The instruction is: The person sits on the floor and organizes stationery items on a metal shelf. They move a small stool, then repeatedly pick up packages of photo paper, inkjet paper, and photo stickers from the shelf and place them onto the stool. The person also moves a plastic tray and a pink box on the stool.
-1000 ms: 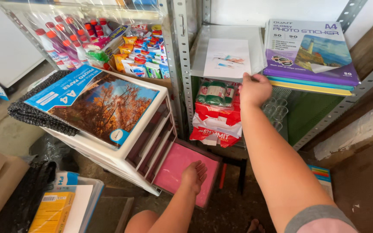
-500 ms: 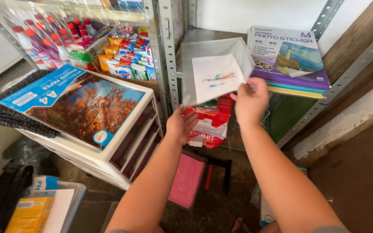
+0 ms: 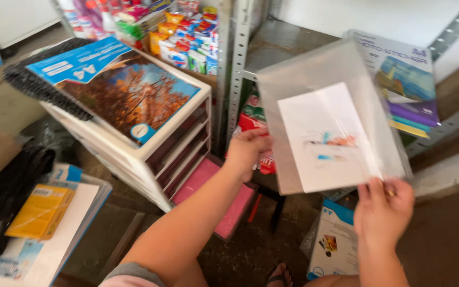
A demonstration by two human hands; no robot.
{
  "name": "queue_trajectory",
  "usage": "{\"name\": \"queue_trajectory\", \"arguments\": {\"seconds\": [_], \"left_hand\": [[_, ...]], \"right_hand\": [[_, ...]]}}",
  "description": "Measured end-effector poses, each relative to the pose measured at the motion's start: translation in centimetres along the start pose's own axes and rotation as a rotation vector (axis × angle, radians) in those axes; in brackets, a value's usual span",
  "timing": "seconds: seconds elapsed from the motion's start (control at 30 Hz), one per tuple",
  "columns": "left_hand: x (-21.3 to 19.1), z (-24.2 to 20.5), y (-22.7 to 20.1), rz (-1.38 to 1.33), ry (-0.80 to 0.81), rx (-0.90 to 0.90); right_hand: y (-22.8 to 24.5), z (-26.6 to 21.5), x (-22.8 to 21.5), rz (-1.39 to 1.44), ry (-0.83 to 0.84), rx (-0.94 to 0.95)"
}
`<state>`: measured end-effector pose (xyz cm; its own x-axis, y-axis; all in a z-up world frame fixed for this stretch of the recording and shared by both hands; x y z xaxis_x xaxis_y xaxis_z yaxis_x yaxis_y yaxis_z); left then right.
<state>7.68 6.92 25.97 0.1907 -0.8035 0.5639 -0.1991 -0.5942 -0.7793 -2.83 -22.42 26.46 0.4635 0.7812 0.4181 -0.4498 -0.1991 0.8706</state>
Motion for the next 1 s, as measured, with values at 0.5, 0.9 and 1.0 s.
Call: {"name": "queue_trajectory", "arguments": {"seconds": [0.5, 0.9, 1.0], "left_hand": [[-7.1, -19.4, -16.5, 0.165, -0.068, 0.815], [-22.0, -9.9, -28.1, 0.298, -0.598, 0.995], [-24.9, -5.8, -27.3, 0.318, -0.664, 0.89]], "right_hand": [[3.4, -6.9, 15.9, 0.143, 0.25, -0.341], [-7.7, -6.3, 42.7, 0.201, 0.361, 0.334], [-12.1, -5.0, 44.4, 0.114, 0.397, 0.383]]}}
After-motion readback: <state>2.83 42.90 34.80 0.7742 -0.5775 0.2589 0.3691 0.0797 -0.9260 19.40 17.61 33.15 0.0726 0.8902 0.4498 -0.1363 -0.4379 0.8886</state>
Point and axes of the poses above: each hand's wrist, its own z-axis towards the middle knuckle, its own x-axis out of the palm, y = z × x, the point moved 3 cm from there along z, towards the middle knuckle, and after that the axes turned 2 degrees about z, right-handed, at the moved point
